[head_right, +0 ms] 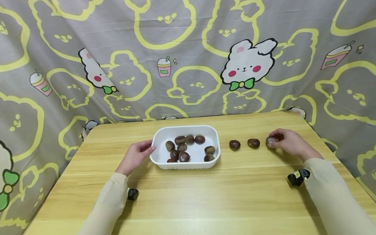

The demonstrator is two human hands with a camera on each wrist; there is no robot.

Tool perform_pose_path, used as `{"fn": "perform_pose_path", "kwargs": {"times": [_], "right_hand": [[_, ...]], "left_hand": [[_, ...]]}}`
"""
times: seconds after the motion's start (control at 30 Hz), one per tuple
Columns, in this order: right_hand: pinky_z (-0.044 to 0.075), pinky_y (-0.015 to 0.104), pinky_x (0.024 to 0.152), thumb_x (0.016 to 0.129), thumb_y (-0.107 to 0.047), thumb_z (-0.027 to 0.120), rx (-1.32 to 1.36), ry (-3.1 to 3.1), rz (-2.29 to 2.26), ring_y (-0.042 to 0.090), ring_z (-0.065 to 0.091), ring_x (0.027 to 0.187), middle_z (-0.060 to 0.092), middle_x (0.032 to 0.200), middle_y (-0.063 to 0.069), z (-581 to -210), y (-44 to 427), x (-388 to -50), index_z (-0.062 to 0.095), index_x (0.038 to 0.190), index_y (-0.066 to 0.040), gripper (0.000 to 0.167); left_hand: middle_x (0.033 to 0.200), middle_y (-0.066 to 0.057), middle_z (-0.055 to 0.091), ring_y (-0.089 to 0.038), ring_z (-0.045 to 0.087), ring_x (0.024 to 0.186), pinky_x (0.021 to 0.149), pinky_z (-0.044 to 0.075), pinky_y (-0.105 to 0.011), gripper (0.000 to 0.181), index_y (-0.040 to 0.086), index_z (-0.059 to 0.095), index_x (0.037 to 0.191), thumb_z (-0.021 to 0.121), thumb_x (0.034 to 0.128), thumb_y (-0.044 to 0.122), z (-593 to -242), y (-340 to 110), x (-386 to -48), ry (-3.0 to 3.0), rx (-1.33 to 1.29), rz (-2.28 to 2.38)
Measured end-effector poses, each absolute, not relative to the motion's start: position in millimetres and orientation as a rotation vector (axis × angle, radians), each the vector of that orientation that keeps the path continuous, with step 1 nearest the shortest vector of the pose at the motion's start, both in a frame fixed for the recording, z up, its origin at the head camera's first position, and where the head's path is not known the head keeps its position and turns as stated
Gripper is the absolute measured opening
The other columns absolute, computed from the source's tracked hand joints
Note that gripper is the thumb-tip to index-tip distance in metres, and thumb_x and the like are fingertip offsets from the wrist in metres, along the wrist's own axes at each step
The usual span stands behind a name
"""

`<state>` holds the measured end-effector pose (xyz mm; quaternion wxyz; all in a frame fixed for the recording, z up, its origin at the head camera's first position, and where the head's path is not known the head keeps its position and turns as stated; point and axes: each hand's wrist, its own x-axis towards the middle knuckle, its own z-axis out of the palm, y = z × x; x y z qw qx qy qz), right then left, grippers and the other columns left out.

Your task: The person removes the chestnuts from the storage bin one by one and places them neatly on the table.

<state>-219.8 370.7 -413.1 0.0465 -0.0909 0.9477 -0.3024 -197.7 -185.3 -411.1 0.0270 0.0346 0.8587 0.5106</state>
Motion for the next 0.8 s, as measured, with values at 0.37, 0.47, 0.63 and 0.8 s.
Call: {"fn": "perform_pose_path", "kwargs": {"times": [0.37, 0.47, 0.63, 0.8], "right_hand": [[0.04, 0.023, 0.08, 0.089, -0.032, 0.075, -0.262, 2.879, -0.969, 0.035, 0.052, 0.108, 0.06, 0.119, 0.025, -417.7, 375.3, -219.1, 0.057, 0.127, 0.007, 0.057], [0.04, 0.021, 0.079, 0.089, -0.032, 0.074, -0.258, 2.876, -0.965, 0.034, 0.053, 0.107, 0.06, 0.118, 0.024, -415.8, 374.8, -217.7, 0.056, 0.127, 0.007, 0.057], [0.042, 0.019, 0.077, 0.09, -0.027, 0.073, -0.275, 2.873, -0.955, 0.033, 0.056, 0.104, 0.062, 0.115, 0.023, -412.1, 374.5, -215.8, 0.054, 0.128, 0.01, 0.056], [0.043, 0.013, 0.074, 0.091, -0.022, 0.072, -0.282, 2.849, -0.992, 0.021, 0.059, 0.098, 0.063, 0.114, 0.025, -413.0, 377.7, -214.5, 0.052, 0.128, 0.012, 0.054]], "left_hand": [[0.121, -0.017, 0.065, -0.028, 0.061, 0.111, 0.092, 0.05, -0.04, 0.042, -0.003, 0.059, 0.132, 0.066, 0.0964, 0.019, -408.5, -187.4, -193.9, 2.645, 0.099, 1.57], [0.12, -0.016, 0.065, -0.028, 0.062, 0.111, 0.091, 0.051, -0.039, 0.042, -0.002, 0.059, 0.132, 0.066, 0.0961, 0.019, -408.3, -187.0, -194.3, 2.644, 0.092, 1.572], [0.12, -0.017, 0.065, -0.028, 0.062, 0.111, 0.091, 0.051, -0.039, 0.042, -0.003, 0.06, 0.131, 0.066, 0.0959, 0.019, -410.0, -186.9, -196.4, 2.652, 0.098, 1.572], [0.119, -0.016, 0.066, -0.028, 0.062, 0.11, 0.091, 0.051, -0.039, 0.042, -0.003, 0.06, 0.131, 0.066, 0.0958, 0.018, -410.3, -186.6, -196.8, 2.65, 0.101, 1.58]]}}
